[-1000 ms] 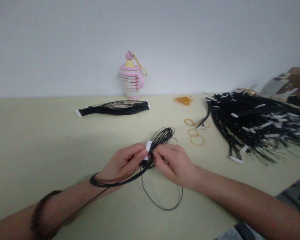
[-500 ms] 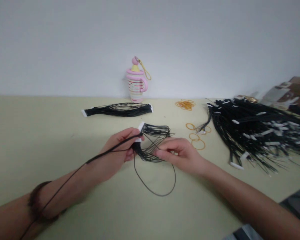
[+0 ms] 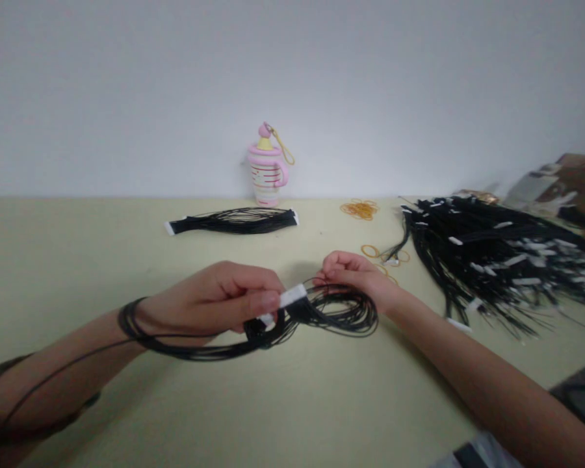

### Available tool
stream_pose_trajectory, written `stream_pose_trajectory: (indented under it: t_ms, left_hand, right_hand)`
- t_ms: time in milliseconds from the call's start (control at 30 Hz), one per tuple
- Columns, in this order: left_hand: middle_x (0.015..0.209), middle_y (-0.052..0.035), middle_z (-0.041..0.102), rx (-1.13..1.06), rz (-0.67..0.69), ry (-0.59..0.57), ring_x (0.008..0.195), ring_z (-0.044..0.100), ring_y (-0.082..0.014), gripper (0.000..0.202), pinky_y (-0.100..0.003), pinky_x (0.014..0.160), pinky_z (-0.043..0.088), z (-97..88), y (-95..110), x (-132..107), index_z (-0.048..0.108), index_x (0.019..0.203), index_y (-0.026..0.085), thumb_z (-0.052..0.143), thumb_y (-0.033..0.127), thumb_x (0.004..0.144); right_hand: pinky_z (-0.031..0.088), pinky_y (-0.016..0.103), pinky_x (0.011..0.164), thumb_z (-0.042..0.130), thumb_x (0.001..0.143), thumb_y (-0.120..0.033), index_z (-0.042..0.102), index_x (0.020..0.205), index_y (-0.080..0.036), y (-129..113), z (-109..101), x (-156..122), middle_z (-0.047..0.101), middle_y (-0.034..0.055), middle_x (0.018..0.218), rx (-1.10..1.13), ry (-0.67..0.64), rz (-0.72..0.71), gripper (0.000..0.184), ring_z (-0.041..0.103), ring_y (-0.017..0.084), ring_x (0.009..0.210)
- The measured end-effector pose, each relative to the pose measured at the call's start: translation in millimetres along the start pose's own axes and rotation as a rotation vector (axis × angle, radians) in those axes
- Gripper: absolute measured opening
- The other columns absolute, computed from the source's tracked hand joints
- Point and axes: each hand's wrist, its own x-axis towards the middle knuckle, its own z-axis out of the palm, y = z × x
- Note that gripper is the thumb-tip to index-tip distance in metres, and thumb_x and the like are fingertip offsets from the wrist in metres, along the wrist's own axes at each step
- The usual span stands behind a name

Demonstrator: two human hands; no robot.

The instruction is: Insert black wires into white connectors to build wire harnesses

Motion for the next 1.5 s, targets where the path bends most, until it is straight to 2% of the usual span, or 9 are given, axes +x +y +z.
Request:
stream_pose_trajectory:
  t_ms: [133, 267, 367, 433, 500, 633, 900, 1067, 1500]
  left_hand:
    - [0.062, 0.0003, 0.054, 0.305, 0.137, -0.040, 0.056, 0.045, -0.0097, 0.023, -0.019, 0.053, 0.035, 13.1, -12, 10, 0.060, 0.076, 0.019, 0.042, 0.032, 0.082]
    - [0.059, 0.0027, 0.050, 0.399, 0.168, 0.097, 0.054, 0.043, -0.0082, 0.026, -0.018, 0.053, 0.033, 22.6, -31, 18, 0.057, 0.073, 0.018, 0.038, 0.031, 0.084]
    - [0.059, 0.0035, 0.050, 0.457, 0.151, 0.238, 0.054, 0.043, -0.0081, 0.026, -0.018, 0.053, 0.032, 25.4, -42, 22, 0.056, 0.076, 0.017, 0.037, 0.033, 0.085]
    - [0.061, 0.0034, 0.050, 0.470, 0.120, 0.340, 0.056, 0.045, -0.0088, 0.026, -0.019, 0.054, 0.032, 26.6, -45, 23, 0.055, 0.077, 0.017, 0.037, 0.034, 0.085]
    - [0.061, 0.0033, 0.049, 0.450, 0.075, 0.424, 0.057, 0.045, -0.0096, 0.027, -0.020, 0.054, 0.032, 28.5, -45, 24, 0.053, 0.073, 0.017, 0.037, 0.035, 0.084]
    - [0.059, 0.0035, 0.045, 0.365, -0.016, 0.532, 0.057, 0.044, -0.0102, 0.029, -0.021, 0.054, 0.032, 35.3, -41, 24, 0.049, 0.069, 0.017, 0.035, 0.038, 0.084]
    - [0.058, 0.0037, 0.041, 0.239, -0.053, 0.565, 0.055, 0.039, -0.0098, 0.029, -0.021, 0.049, 0.028, 47.9, -48, 22, 0.047, 0.068, 0.017, 0.037, 0.039, 0.084]
    - [0.056, 0.0043, 0.041, 0.237, -0.072, 0.504, 0.054, 0.039, -0.0094, 0.032, -0.021, 0.049, 0.028, 53.0, -50, 24, 0.044, 0.065, 0.017, 0.035, 0.040, 0.084]
    - [0.058, 0.0046, 0.045, 0.421, -0.091, 0.488, 0.056, 0.042, -0.0097, 0.032, -0.021, 0.052, 0.029, 46.4, -41, 20, 0.046, 0.069, 0.017, 0.034, 0.042, 0.084]
  right_hand:
    - [0.047, 0.029, 0.077, 0.057, 0.075, -0.021, 0.054, 0.088, -0.017, -2, -11, 5, 0.063, 0.0057, 0.096, -0.102, 0.264, -0.147, 0.013, 0.060, 0.014, 0.090]
    - [0.043, 0.022, 0.059, 0.059, 0.072, -0.018, 0.051, 0.080, -0.018, -3, 4, -5, 0.056, -0.0001, 0.074, -0.605, 0.562, -0.592, 0.012, 0.053, 0.009, 0.065]
    - [0.037, 0.022, 0.050, 0.060, 0.071, -0.018, 0.048, 0.067, -0.018, -2, 30, -19, 0.049, -0.0033, 0.059, -1.022, 0.278, -0.803, 0.012, 0.045, 0.008, 0.052]
    - [0.038, 0.023, 0.052, 0.057, 0.074, -0.022, 0.054, 0.071, -0.017, 3, 47, -24, 0.053, -0.0016, 0.059, -1.281, -0.017, -0.811, 0.006, 0.047, 0.009, 0.053]
    - [0.043, 0.025, 0.057, 0.051, 0.078, -0.027, 0.057, 0.088, -0.015, 10, 58, -26, 0.061, 0.0033, 0.074, -1.433, -0.133, -0.758, 0.016, 0.054, 0.012, 0.062]
    - [0.048, 0.025, 0.066, 0.045, 0.084, -0.026, 0.050, 0.110, -0.012, 28, 66, -21, 0.063, 0.0076, 0.091, -1.412, -0.040, -0.747, 0.031, 0.058, 0.014, 0.076]
    - [0.047, 0.025, 0.085, 0.044, 0.087, -0.018, 0.057, 0.103, -0.014, 40, 74, -13, 0.059, 0.0077, 0.107, -1.112, -0.132, -0.679, 0.021, 0.055, 0.012, 0.099]
    - [0.051, 0.022, 0.077, 0.048, 0.084, -0.013, 0.062, 0.091, -0.011, 37, 80, -14, 0.064, 0.0086, 0.093, -0.940, -0.057, -0.802, 0.016, 0.059, 0.012, 0.089]
    - [0.039, 0.033, 0.060, 0.044, 0.080, -0.012, 0.060, 0.080, -0.010, 27, 95, -23, 0.058, 0.0075, 0.069, -1.735, 0.095, -1.006, 0.016, 0.051, 0.019, 0.066]
